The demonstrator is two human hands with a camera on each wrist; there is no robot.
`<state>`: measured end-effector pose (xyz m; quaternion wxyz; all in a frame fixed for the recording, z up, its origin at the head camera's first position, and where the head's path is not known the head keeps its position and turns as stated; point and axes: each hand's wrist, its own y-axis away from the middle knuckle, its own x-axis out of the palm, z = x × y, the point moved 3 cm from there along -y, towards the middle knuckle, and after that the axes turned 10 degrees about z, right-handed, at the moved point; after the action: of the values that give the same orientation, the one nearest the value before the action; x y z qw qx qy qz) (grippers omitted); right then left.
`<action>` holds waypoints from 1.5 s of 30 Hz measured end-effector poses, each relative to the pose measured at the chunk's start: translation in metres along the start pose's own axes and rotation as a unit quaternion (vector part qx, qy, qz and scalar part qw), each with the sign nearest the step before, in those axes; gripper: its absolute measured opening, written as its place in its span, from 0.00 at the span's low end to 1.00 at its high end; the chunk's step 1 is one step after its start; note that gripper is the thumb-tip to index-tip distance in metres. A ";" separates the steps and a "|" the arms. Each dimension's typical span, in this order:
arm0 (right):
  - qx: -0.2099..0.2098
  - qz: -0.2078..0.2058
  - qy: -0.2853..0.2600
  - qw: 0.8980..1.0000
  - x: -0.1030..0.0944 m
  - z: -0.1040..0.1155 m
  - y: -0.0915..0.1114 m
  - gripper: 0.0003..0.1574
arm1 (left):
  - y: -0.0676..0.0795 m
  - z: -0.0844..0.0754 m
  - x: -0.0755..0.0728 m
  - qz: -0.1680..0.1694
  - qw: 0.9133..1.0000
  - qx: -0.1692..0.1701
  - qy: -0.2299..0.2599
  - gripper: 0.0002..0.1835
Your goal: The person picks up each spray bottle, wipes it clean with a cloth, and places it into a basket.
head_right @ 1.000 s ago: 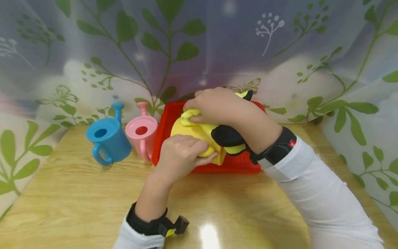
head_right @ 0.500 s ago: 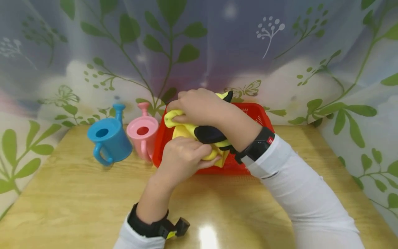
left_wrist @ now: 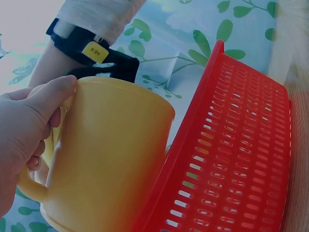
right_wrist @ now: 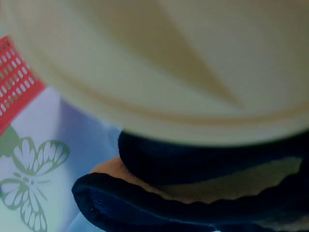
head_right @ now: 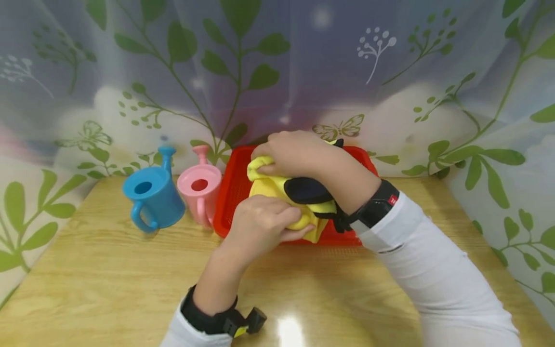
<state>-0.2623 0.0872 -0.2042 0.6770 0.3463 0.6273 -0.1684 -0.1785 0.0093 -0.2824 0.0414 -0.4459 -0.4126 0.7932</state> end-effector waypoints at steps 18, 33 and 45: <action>0.019 -0.025 -0.034 0.999 0.002 -0.020 0.048 0.18 | 0.003 0.009 -0.005 -0.010 0.999 -0.021 -0.029 0.19; 0.021 -0.069 -0.044 0.996 0.007 -0.037 0.082 0.18 | 0.005 0.016 -0.006 -0.035 0.999 -0.026 -0.017 0.21; 0.004 -0.060 -0.062 0.996 0.000 -0.043 0.087 0.15 | 0.005 0.015 -0.008 -0.055 0.998 -0.010 -0.015 0.20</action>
<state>-0.2362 0.1778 -0.1809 0.7018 0.3000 0.6030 -0.2320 -0.1832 -0.0069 -0.2768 0.0742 -0.4110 -0.4447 0.7924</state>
